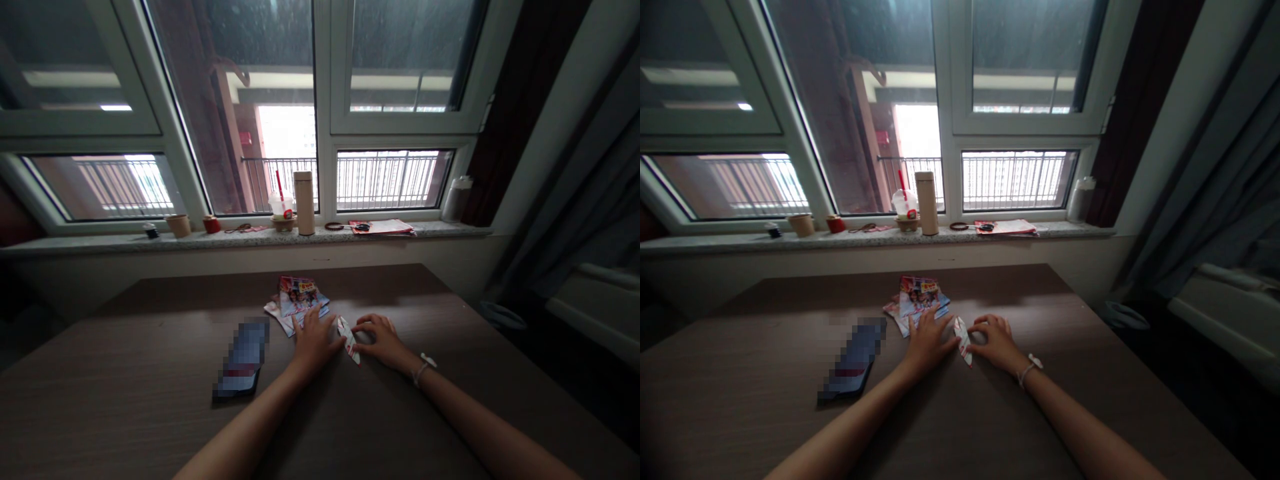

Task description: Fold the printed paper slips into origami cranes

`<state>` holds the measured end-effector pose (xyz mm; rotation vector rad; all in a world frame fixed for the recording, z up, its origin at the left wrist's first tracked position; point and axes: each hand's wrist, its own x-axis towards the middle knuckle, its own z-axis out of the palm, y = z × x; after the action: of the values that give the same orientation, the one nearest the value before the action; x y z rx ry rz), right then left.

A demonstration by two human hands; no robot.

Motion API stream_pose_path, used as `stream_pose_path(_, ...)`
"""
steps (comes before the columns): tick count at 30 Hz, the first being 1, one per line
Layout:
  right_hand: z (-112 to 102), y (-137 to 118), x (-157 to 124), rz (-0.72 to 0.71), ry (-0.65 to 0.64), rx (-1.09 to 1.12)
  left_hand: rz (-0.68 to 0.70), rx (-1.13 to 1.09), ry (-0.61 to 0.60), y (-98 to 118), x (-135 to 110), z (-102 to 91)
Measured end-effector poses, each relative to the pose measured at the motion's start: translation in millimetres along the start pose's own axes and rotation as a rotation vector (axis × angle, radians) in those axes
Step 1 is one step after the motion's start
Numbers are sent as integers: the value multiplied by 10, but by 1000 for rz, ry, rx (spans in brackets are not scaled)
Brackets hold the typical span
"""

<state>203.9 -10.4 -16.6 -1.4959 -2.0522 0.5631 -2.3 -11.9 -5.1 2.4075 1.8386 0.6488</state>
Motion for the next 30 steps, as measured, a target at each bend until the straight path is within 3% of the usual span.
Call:
stream_pose_path(9,18,28,18,2,2,57,-134,-102,-57,-29,121,52)
stream_pose_path(21,55,46,48,64,44,169,-217,-308,19,-13,177,56)
stream_pose_path(30,19,-12,50,60,115,238,-205,-377,64,-7,181,65)
